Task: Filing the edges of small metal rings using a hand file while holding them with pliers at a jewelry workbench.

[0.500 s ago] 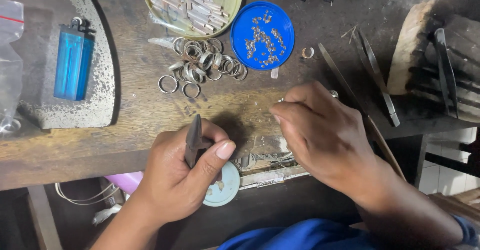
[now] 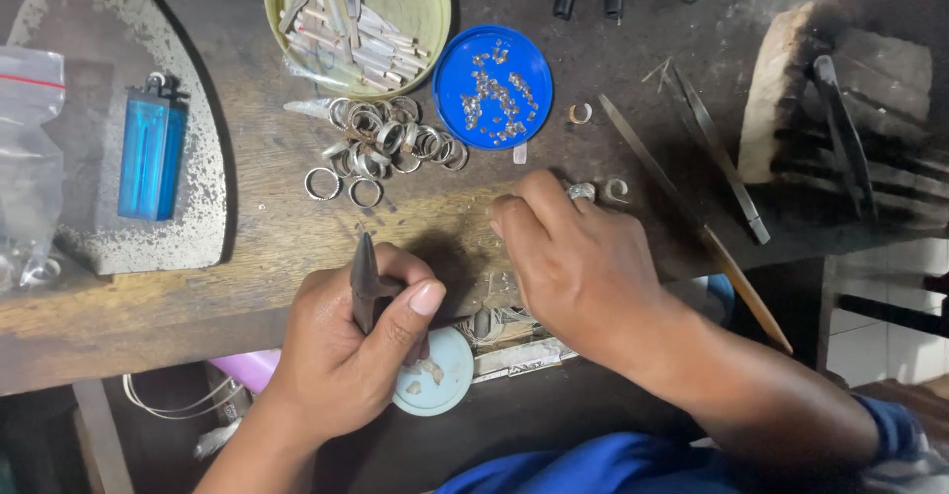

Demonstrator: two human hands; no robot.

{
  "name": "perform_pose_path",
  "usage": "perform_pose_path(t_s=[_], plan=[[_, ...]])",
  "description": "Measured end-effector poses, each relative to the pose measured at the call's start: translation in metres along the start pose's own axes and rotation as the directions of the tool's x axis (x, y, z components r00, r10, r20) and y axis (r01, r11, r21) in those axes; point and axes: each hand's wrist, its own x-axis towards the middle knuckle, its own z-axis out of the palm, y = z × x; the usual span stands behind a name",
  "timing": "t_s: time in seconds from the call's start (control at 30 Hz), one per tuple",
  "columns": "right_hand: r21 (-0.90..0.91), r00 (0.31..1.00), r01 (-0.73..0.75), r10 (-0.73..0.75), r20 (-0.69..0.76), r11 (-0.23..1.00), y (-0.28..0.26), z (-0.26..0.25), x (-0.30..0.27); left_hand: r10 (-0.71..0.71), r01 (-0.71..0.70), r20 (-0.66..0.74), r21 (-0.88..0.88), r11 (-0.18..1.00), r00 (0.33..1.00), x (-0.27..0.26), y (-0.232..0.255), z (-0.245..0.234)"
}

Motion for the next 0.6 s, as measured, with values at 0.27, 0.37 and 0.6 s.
perform_pose_path(t_s=[0.27, 0.37, 0.6], plan=[[0.444, 0.992, -0.03, 0.08, -0.094, 0.896, 0.011, -0.022, -0.019, -0.008, 0.008, -0.025, 0.012, 1.0, 1.0, -0.003, 0.004, 0.006], [0.842, 0.969, -0.066, 0.235, -0.074, 0.536, 0.022, -0.028, -0.031, 0.016, -0.015, -0.035, 0.019, 1.0, 0.999, -0.009, 0.01, 0.013], [0.974, 0.8, -0.174, 0.556, 0.225, -0.144, 0.037, -0.027, -0.046, 0.066, -0.075, 0.055, 0.173, 0.982, 0.996, -0.028, 0.037, 0.04]])
